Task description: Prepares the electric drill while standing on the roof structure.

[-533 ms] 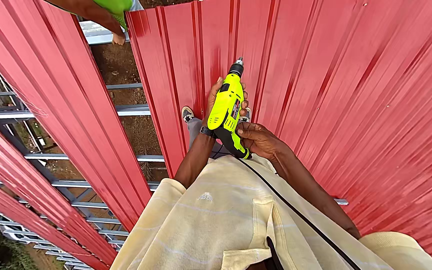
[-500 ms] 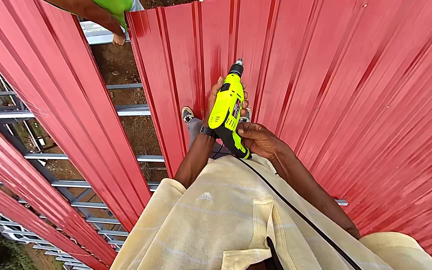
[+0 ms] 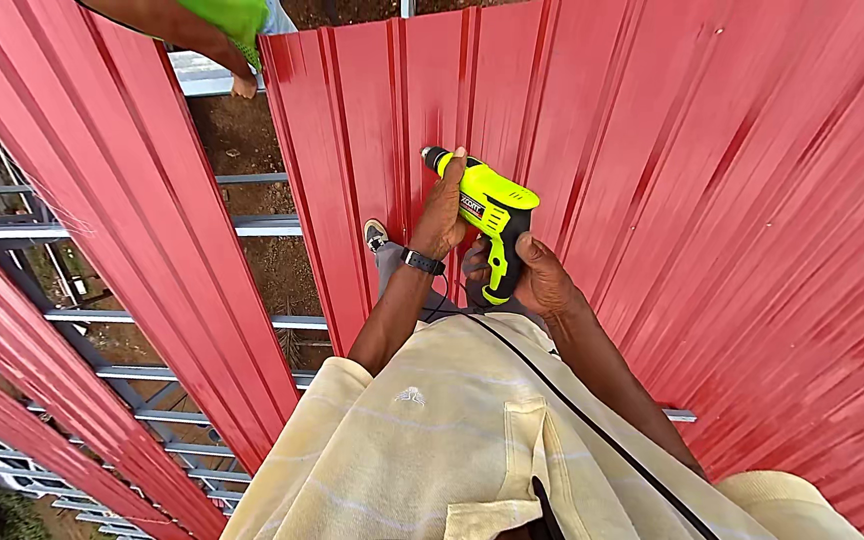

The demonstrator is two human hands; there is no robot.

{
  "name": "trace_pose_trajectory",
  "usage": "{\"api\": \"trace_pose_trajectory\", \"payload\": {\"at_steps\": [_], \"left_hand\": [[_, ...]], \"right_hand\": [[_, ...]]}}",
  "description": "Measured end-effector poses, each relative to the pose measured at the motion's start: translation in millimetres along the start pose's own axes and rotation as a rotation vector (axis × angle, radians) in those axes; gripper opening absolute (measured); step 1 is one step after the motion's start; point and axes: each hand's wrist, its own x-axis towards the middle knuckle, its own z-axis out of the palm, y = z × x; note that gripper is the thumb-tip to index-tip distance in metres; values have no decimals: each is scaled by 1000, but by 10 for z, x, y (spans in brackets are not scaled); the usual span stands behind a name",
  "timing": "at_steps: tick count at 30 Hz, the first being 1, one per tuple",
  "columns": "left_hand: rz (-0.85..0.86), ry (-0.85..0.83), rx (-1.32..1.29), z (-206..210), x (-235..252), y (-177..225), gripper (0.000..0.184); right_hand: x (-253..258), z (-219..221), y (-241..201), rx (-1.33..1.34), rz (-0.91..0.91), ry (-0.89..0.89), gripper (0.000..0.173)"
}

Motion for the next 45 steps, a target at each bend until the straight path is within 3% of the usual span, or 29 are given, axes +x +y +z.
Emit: {"api": "trace_pose_trajectory", "payload": {"at_steps": [9,18,23,27,33,45], "left_hand": [[31,123,108,-33,-21,-92,66],[70,100,118,-44,-210,-236,63],[51,111,280,112,-458,-111,60],[69,77,129,59,-190,-257,59],[12,104,395,2,-649,-213,70],[22,77,305,40,-577,-225,67]], "right_hand": [[43,19,65,-127,-39,166,49],[9,-35,141,-368,-109,273,40],[-32,-60,169,-420,-134,306,45],[-75,-124,184,-365,-136,247,50],[-125,-113,216,-345,-136,249,54],[-129,-78,286,-448,-181,344,52]]}}
